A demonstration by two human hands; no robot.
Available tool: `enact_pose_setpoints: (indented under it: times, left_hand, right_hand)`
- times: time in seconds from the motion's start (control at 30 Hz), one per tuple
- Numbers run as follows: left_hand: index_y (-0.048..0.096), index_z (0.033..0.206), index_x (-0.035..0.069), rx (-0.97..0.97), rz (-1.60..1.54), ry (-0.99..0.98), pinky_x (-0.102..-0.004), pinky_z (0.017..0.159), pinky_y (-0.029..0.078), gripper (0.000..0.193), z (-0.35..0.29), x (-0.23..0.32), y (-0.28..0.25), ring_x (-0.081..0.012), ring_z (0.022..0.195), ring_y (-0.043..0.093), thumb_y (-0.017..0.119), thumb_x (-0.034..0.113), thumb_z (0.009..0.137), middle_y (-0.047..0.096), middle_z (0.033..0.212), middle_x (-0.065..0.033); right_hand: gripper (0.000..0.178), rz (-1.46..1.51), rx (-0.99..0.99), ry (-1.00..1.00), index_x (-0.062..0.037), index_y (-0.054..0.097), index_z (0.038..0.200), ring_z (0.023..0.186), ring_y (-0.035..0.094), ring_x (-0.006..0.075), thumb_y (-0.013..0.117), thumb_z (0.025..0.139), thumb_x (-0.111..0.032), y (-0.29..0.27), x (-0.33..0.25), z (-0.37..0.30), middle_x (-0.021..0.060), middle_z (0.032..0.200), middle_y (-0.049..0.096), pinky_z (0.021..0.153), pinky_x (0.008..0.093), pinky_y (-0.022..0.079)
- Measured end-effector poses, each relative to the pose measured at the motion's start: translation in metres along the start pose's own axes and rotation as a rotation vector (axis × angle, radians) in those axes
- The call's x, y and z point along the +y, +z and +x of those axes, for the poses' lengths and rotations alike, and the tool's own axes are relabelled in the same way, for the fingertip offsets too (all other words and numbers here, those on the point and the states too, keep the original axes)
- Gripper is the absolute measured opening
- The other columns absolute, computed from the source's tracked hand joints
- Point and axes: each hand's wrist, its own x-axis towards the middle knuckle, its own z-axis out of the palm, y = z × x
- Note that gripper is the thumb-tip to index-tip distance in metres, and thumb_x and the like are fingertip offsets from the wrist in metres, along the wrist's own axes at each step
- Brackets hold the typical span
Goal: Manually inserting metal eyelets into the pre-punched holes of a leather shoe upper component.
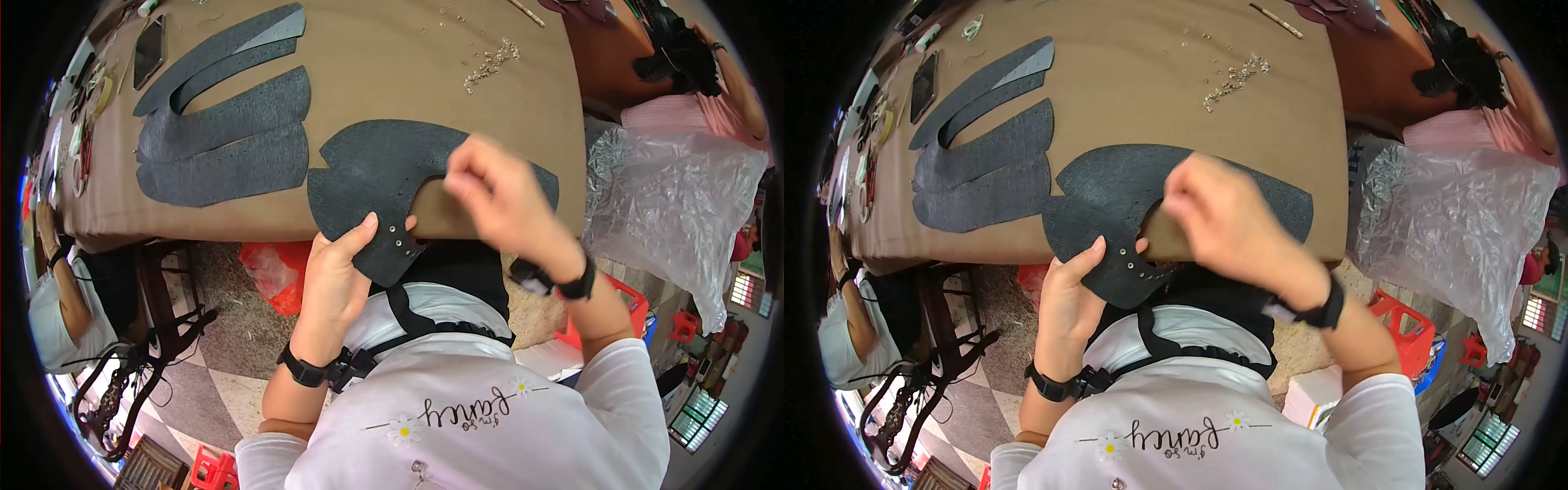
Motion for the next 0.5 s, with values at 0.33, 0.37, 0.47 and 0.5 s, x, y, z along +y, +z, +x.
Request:
enact_pose_setpoints:
  times: [0.33, 0.37, 0.47, 0.5]
  left_hand:
    - [0.056, 0.111, -0.001, -0.018, 0.002, 0.088, -0.0311, 0.086, 0.048, 0.022, -0.005, -0.005, -0.007, -0.0161, 0.098, 0.061, 0.054, 0.007, 0.091, 0.062, 0.107, -0.0086]
    - [0.056, 0.111, -0.001, -0.004, 0.006, 0.073, -0.0311, 0.086, 0.048, 0.022, -0.005, -0.005, -0.007, -0.0161, 0.098, 0.061, 0.054, 0.007, 0.091, 0.062, 0.107, -0.0086]
    - [0.057, 0.109, -0.001, 0.002, 0.019, 0.091, -0.0304, 0.086, 0.048, 0.02, -0.004, -0.006, -0.006, -0.0151, 0.098, 0.061, 0.055, 0.007, 0.091, 0.062, 0.106, -0.0082]
    - [0.058, 0.109, -0.001, 0.011, 0.036, 0.1, -0.0299, 0.086, 0.048, 0.02, -0.004, -0.006, -0.006, -0.0147, 0.097, 0.061, 0.055, 0.007, 0.091, 0.063, 0.106, -0.0079]
  right_hand:
    - [0.013, 0.059, 0.168, -0.082, -0.0027, 0.052, 0.079, 0.062, 0.049, 0.0272, 0.062, 0.073, 0.003, 0.068, -0.015, -0.018, 0.0089, 0.073, 0.051, 0.059, 0.0361, 0.039]
    - [0.012, 0.047, 0.167, -0.09, -0.0027, 0.052, 0.079, 0.062, 0.049, 0.0268, 0.062, 0.073, 0.003, 0.069, -0.015, -0.017, 0.0084, 0.072, 0.051, 0.058, 0.0354, 0.039]
    - [0.012, 0.053, 0.173, -0.05, -0.0032, 0.053, 0.077, 0.061, 0.048, 0.0267, 0.062, 0.073, 0.003, 0.071, -0.016, -0.016, 0.0079, 0.071, 0.051, 0.058, 0.035, 0.039]
    - [0.012, 0.049, 0.169, -0.071, -0.0032, 0.053, 0.077, 0.061, 0.048, 0.0267, 0.062, 0.073, 0.003, 0.071, -0.017, -0.015, 0.0079, 0.071, 0.051, 0.058, 0.035, 0.039]
